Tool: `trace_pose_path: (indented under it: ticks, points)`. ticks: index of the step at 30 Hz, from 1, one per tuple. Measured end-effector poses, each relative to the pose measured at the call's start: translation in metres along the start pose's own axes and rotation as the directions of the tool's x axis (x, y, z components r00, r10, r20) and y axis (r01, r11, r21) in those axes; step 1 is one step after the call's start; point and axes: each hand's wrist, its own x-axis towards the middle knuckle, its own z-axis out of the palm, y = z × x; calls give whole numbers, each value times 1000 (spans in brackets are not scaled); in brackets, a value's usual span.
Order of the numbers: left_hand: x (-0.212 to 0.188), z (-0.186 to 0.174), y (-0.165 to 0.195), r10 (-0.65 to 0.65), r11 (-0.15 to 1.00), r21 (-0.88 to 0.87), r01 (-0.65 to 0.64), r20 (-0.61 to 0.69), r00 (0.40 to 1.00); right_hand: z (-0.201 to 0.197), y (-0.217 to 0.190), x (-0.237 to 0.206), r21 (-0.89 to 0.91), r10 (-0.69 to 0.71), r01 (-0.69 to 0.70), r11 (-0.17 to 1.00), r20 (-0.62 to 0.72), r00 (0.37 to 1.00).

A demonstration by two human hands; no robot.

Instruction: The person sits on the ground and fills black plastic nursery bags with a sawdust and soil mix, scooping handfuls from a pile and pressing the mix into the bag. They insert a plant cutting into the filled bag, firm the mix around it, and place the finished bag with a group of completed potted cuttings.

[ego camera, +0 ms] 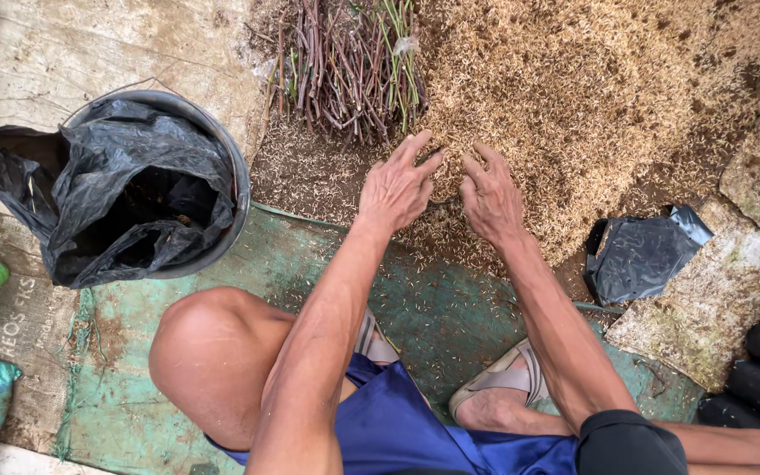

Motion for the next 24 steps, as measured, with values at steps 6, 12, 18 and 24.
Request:
trace_pose_path:
  ticks: [6, 12, 18, 24]
  points:
    - [10, -5, 4, -75, 991, -113, 65, -89, 993, 6, 7, 8, 123, 118, -114, 986, -23, 993]
    - [19, -5, 7, -302, 854, -430, 292, 46, 952, 7, 2, 8, 313, 233, -211, 926, -36, 972]
    - [21, -11, 8, -378, 837, -443, 321, -45, 925, -9, -18, 9, 433, 584, -525, 733, -6, 811]
    - [26, -10, 8, -397, 871, -321, 372, -11, 918, 0, -4, 15, 392, 559, -541, 744, 77, 825]
